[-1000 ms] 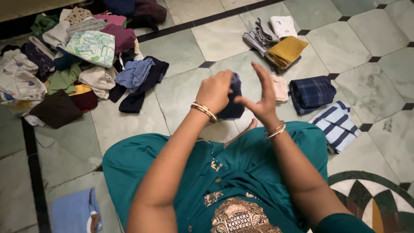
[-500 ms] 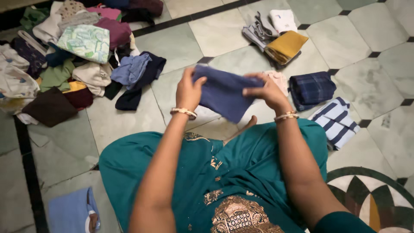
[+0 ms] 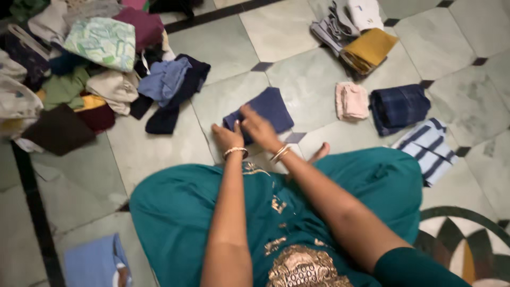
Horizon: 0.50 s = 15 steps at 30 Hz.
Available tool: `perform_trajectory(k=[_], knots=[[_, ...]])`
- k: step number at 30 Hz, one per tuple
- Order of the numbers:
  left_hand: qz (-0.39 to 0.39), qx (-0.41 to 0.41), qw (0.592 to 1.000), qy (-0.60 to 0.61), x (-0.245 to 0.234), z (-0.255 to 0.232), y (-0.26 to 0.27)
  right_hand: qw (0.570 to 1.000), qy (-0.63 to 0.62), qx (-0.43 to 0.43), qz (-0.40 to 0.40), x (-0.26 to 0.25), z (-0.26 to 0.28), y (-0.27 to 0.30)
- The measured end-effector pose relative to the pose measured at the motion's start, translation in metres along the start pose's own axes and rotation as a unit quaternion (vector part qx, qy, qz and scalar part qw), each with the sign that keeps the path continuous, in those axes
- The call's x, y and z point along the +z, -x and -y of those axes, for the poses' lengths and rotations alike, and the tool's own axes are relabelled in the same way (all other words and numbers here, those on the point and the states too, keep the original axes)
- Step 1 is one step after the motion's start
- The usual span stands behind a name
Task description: The person sits on the floor and folds various pieces of clothing, including shirts, pants, and underwear, by hand. Each item is smoothed, folded into a compact shape, and placed into a growing stack on the floor.
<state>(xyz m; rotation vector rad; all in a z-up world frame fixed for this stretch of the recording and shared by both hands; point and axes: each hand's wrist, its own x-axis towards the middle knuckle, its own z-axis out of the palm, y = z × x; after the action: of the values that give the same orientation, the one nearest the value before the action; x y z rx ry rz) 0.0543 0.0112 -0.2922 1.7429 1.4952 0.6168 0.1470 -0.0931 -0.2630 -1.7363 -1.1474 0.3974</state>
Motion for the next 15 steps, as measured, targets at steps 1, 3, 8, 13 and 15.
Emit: perform_trajectory(k=[1, 3, 8, 13, 15], knots=[[0.045, -0.017, 0.999, -0.006, -0.003, 0.0, -0.003, 1.0, 0.004, -0.017, 0.024, 0.015, 0.003, -0.001], [0.074, -0.025, 0.997, -0.024, -0.008, 0.0, -0.008, 0.996, 0.011, -0.05, 0.072, 0.038, 0.007, -0.005], [0.028, -0.02, 0.994, -0.104, -0.01, -0.015, -0.004, 0.989, 0.106, -0.022, 0.104, 0.024, -0.005, -0.024], [0.044, -0.074, 0.989, -0.121, -0.026, -0.041, -0.001, 0.917, 0.381, 0.036, 0.115, -0.03, -0.022, -0.033], [0.048, -0.068, 0.989, -0.122, -0.03, -0.045, -0.001, 0.913, 0.401, -0.004, 0.078, -0.043, -0.034, -0.033]])
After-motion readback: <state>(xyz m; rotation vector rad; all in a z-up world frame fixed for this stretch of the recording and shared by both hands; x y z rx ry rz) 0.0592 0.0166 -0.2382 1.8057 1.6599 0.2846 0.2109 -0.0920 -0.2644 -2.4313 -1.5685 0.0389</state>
